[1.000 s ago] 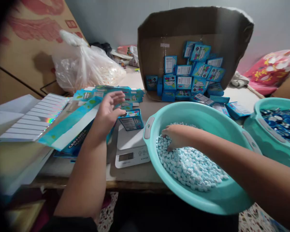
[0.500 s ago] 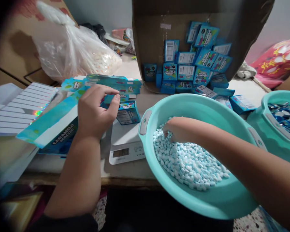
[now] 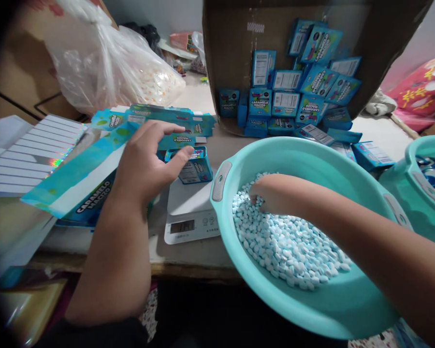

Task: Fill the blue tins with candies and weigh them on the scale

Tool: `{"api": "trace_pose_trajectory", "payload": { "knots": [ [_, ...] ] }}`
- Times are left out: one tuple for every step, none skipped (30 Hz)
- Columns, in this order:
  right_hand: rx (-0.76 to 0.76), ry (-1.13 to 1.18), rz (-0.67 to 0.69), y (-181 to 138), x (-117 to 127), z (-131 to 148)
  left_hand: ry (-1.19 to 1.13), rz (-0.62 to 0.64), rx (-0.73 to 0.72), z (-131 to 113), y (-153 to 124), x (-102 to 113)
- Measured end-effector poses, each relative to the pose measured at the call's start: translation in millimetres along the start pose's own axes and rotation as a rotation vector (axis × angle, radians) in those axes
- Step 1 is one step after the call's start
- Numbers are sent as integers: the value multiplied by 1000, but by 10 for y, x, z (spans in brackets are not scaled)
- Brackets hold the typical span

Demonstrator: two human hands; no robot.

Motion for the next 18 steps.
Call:
{"api": "trace_pose_trajectory", "payload": {
  "knots": [
    [-3,2,-1,-2,1,7,19,82,39,12,-10,-9],
    [-7,3,1,0,2,11,43,169,80,26,-22,-20],
    [-8,4,10,5,2,12,76,243,118,41,-33,-30],
    [-1,6,20,12,6,9,115,294,150,55,-40,-38],
    [5,12,26,18,18,-1,154,312,175,67,-41,-38],
    [13,25,26,19,40,-17,181,292,197,76,-35,-29],
    [30,47,19,11,76,-37,182,241,219,79,-22,-10],
    [54,83,-6,-12,126,-59,152,170,236,73,1,17],
    [68,142,-66,-50,191,-82,90,90,240,55,32,48],
    [69,231,-140,-105,263,-102,1,0,234,20,74,78],
    [65,358,-210,-175,335,-118,-114,-88,224,-34,124,99],
    [68,521,-264,-254,398,-126,-253,-172,213,-112,181,104],
    [77,707,-300,-336,447,-127,-410,-230,215,-214,242,86],
    [95,895,-323,-412,477,-120,-576,-261,236,-340,305,39],
    [132,1058,-345,-478,490,-108,-747,-269,272,-486,365,-34],
    [174,1181,-390,-531,489,-96,-912,-248,319,-647,421,-130],
    [198,1261,-471,-570,478,-91,-1065,-215,357,-812,471,-240],
    [196,1303,-580,-596,461,-96,-1212,-171,389,-972,514,-356]
  ]
}}
Point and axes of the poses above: each hand's wrist, its own y-axis towards the middle knuckle, its own x-axis out of the back of the hand, z = x × y, the point moved 1 cm from there along y, towards the middle knuckle, and after that the axes turned 12 degrees about -x, right-handed, at the moved point
